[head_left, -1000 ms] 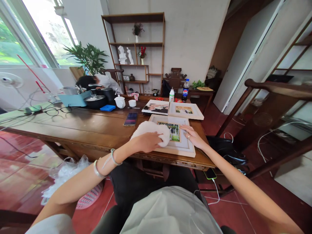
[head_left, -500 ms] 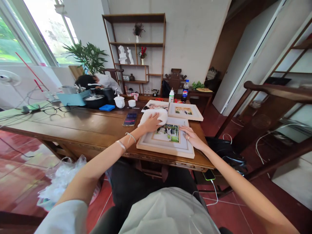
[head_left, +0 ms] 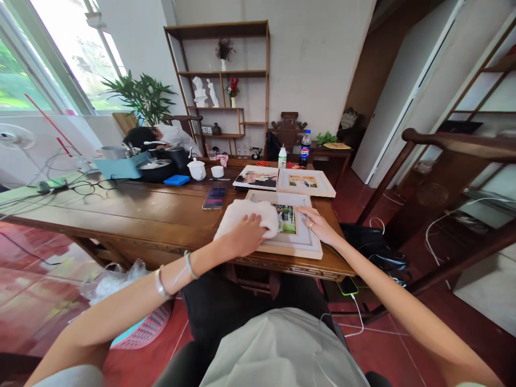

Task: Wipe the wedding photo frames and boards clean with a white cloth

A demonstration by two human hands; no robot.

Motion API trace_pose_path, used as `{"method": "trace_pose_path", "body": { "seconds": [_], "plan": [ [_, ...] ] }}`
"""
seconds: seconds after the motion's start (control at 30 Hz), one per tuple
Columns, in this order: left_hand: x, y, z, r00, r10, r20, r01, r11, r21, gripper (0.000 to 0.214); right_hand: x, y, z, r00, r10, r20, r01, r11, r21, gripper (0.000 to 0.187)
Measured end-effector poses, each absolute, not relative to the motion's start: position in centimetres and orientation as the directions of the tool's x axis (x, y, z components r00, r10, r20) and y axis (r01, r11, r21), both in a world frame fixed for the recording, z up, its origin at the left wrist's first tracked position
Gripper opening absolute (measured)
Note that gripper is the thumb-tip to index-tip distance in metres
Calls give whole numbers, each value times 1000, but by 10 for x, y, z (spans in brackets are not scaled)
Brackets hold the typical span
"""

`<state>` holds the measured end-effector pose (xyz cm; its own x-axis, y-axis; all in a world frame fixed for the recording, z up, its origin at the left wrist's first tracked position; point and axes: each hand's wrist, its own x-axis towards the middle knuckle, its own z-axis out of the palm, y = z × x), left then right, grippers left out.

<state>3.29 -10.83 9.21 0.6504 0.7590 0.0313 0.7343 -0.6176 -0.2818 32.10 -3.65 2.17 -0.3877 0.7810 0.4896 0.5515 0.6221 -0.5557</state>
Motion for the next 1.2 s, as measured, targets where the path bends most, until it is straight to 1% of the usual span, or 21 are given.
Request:
{"method": "trace_pose_path", "body": {
  "seconds": [0.13,0.23,0.33,0.47,0.6,0.73,0.87,1.03,1.13,1.2],
  "plan": [
    [33,-148,89,699,708,96,711,-675,-198,29,320,-37,23,-398,779,485,550,626,-553,50],
    [37,-150,83,684,711,165,730,-663,-165,28,321,-36,22,-416,775,476,548,631,-548,50],
    [42,-126,77,648,741,175,762,-628,-159,32,322,-34,20,-417,772,479,547,634,-546,52],
    [48,-67,73,592,785,181,805,-565,-183,39,323,-33,18,-428,764,483,535,645,-546,54],
    [57,-12,76,490,848,200,871,-467,-154,41,324,-34,18,-430,761,486,528,648,-549,54],
    [66,4,84,535,832,149,842,-511,-172,40,323,-35,19,-419,774,476,537,633,-558,51],
    [69,-28,91,619,784,41,776,-603,-188,34,321,-35,20,-404,777,483,541,628,-559,49],
    [66,-112,113,730,679,-79,658,-729,-190,30,319,-39,23,-395,786,477,545,618,-567,48],
    [66,-154,130,712,693,-108,673,-719,-174,35,318,-42,25,-395,794,463,554,607,-569,49],
    [71,-165,136,685,718,-125,702,-696,-154,38,318,-42,25,-395,799,453,562,600,-569,50]
  ]
}}
